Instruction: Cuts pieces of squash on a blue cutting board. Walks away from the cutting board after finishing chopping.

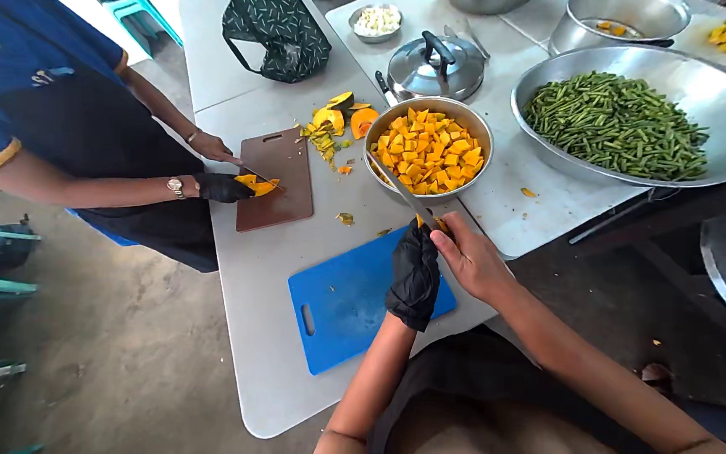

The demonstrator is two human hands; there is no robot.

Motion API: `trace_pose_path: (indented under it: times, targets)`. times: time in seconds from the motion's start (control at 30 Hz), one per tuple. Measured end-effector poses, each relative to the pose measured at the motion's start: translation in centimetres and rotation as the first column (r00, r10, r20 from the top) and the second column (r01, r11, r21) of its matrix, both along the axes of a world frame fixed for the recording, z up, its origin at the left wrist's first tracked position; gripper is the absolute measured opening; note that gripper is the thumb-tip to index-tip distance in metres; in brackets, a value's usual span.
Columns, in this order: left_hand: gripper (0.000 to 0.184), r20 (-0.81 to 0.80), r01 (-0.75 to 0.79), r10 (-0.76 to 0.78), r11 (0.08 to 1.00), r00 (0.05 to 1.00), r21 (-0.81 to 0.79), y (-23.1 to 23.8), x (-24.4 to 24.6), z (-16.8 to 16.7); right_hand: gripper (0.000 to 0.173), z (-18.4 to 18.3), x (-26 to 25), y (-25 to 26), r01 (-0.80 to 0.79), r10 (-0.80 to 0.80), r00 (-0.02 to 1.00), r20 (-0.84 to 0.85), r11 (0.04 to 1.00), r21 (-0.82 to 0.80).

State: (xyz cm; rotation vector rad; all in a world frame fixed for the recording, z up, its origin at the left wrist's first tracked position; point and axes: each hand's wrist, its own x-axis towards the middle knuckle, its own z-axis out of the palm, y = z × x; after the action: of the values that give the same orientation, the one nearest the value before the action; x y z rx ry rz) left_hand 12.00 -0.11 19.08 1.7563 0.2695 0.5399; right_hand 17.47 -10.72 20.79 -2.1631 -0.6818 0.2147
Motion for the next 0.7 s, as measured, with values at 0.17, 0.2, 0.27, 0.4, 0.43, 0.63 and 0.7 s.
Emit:
trace_pose_path:
  times: [0.17,0.2,0.27,0.4,0.43,0.63,0.7]
  targets:
    - [0.029,-0.028,0.001,-0.001,1.0,1.0,-0.012,-0.6,1.2,-0.6,0.051,-0.3,0.7,-0.7,0.009,-0.011,0.998,-0.059,1.0,-0.026]
    - [0.029,-0.01,0.02,-0.02,0.998,1.0,-0.057,-0.4,1.4,-0.8,0.056,-0.4,0.7,-0.9,-0.005,0.004,1.0,-0.031,0.999,-0.038]
    - [0.029,0.045,0.097,-0.091,0.978,0.995,-0.184,0.3,1.6,-0.9,0.067,-0.3,0.6,-1.2,-0.03,0.032,0.999,0.032,0.998,-0.051]
    - [0.024,0.115,0.194,-0.165,0.927,0.98,-0.321,1.8,2.0,-1.8,0.072,0.2,0.4,-1.7,-0.093,0.097,0.993,0.064,0.994,-0.051]
    - [0.024,0.108,0.183,-0.156,0.929,0.982,-0.323,2.1,2.0,-1.9,0.071,0.4,0.5,-1.8,-0.1,0.103,0.992,0.072,0.994,-0.043]
    - [0.029,0.141,0.195,-0.155,0.921,0.978,-0.338,0.3,2.0,-0.6,0.065,1.1,0.8,-1.8,-0.013,0.018,0.997,0.079,0.997,-0.075]
    - [0.025,0.1,0.197,-0.173,0.914,0.98,-0.354,-0.1,2.3,0.3,0.061,1.6,1.3,-2.0,-0.008,0.012,0.999,0.043,0.997,-0.079]
